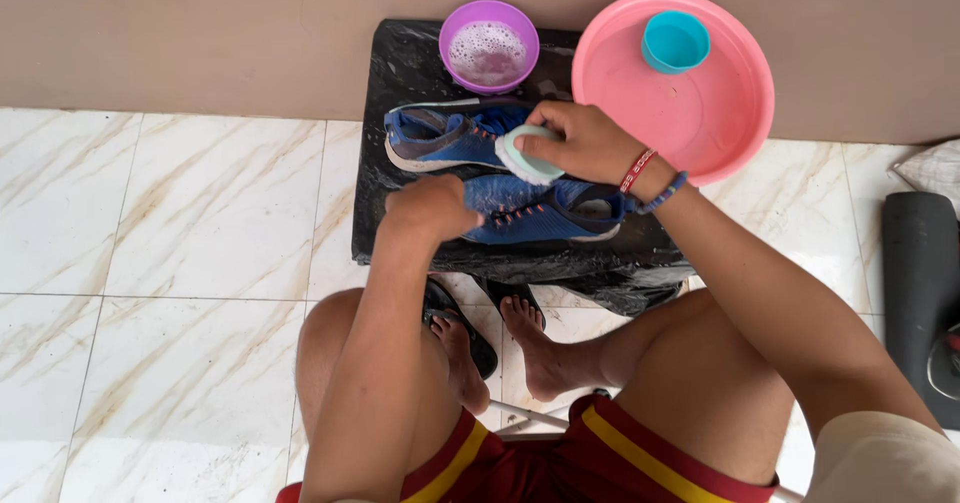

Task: The person scrubs a blue sneaker with a brush dipped in soapy water. They clean the upper, laces, and sole of the shoe, repeatedly dipping the brush into a purple bowl of soapy water and rinsing it in a pink basin.

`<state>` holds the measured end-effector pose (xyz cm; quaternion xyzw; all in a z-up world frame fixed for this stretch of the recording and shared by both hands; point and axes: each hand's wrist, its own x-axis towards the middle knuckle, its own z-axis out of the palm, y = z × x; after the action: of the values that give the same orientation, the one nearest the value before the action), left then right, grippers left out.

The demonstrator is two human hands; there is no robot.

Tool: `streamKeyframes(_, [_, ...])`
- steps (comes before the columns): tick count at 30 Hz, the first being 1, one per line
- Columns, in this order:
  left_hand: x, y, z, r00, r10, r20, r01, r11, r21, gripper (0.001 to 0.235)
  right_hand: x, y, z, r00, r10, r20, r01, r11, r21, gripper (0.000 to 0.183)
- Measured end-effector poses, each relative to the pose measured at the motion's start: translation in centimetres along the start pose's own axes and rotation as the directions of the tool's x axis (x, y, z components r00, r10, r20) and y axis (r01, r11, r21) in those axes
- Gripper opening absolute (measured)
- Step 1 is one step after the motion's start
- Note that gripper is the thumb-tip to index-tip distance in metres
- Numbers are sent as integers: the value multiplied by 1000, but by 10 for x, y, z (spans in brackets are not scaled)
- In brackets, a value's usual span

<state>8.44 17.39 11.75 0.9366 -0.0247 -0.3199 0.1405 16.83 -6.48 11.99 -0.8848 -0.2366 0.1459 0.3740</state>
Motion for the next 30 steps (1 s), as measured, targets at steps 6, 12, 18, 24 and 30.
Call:
streamKeyframes(6, [63,-18,26,989,-149,-13,150,988,29,53,-54,2,38,994,63,90,-63,998,-6,45])
streamKeyframes(12, [125,-20,85,972,-231,-36,226,967,-114,77,-66,30,68,996,-33,88,60,942,-329,32])
streamKeyframes(18, [129,-15,103,963,-225,-149,202,967,-153,69,-70,49,98,992,-123,32,123,870,-477,24])
streamKeyframes(24, [57,-8,58,907,-155,-392,23,947,-322,49,-73,26,54,990,-101,-100,85,984,-156,25])
streamKeyframes(30, [6,-3,23,740,-241,-628,-1,933,-360,36,-76,9,36,945,-118,-305,118,993,-20,24])
